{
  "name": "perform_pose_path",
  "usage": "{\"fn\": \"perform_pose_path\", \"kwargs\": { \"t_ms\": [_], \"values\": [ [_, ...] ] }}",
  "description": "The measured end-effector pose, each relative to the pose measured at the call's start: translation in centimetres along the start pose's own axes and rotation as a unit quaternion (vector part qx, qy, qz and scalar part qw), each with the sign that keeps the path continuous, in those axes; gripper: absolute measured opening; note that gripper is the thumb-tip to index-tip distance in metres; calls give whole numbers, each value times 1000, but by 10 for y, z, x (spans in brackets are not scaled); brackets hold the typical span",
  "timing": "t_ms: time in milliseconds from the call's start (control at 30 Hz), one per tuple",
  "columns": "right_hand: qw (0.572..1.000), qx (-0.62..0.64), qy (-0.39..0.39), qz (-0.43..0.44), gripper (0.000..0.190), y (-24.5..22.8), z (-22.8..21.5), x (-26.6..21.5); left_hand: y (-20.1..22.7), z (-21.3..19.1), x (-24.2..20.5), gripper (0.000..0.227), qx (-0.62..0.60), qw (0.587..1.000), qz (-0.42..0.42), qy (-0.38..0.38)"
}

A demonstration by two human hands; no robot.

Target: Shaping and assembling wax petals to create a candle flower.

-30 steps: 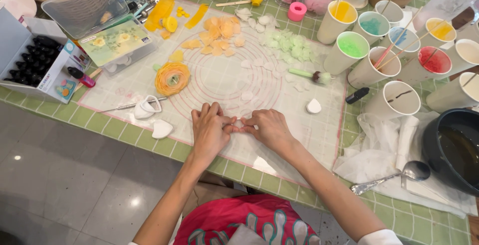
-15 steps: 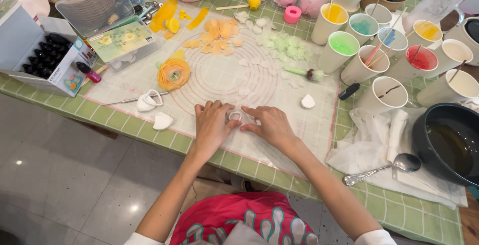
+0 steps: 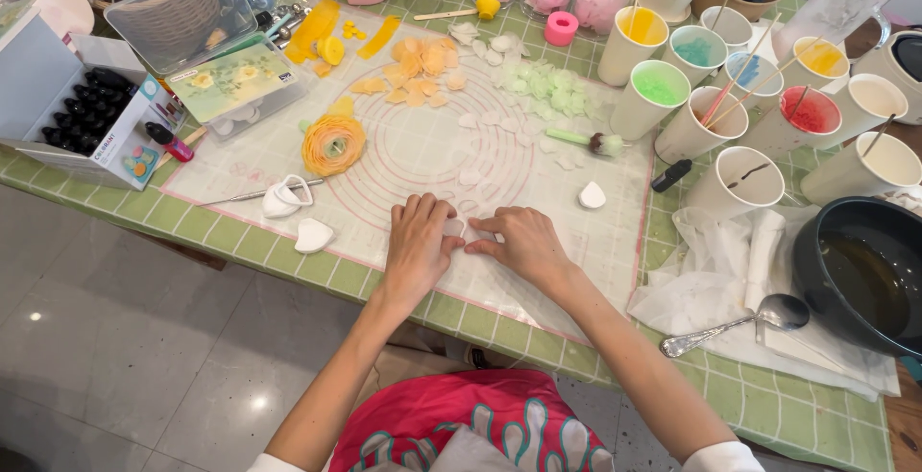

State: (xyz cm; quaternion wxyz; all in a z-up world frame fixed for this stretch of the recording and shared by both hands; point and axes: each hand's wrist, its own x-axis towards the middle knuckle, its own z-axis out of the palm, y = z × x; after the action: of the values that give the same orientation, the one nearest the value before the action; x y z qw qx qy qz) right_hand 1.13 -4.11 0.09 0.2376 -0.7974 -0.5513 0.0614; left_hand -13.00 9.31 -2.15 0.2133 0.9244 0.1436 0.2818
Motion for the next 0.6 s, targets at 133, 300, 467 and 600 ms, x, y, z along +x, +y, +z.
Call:
{"fn": "perform_pose_path", "kwargs": {
  "t_ms": [133,300,467,600],
  "values": [
    [1000,18,7,3,43,-1,0,-2,-1,-2,-6,38,-31,999,-3,18],
    [998,49,22,-18,46,-3,1,-6,-6,-3,-9,49,-84,996,-19,27],
    [999,37,-3,6,41,-5,0,-6,-9,-9,-2,36,-117,991,-61,-20],
    [999,36,5,-4,41,-3,2,-7,-25,-17,1,30,-179,978,-69,-79]
  ]
}}
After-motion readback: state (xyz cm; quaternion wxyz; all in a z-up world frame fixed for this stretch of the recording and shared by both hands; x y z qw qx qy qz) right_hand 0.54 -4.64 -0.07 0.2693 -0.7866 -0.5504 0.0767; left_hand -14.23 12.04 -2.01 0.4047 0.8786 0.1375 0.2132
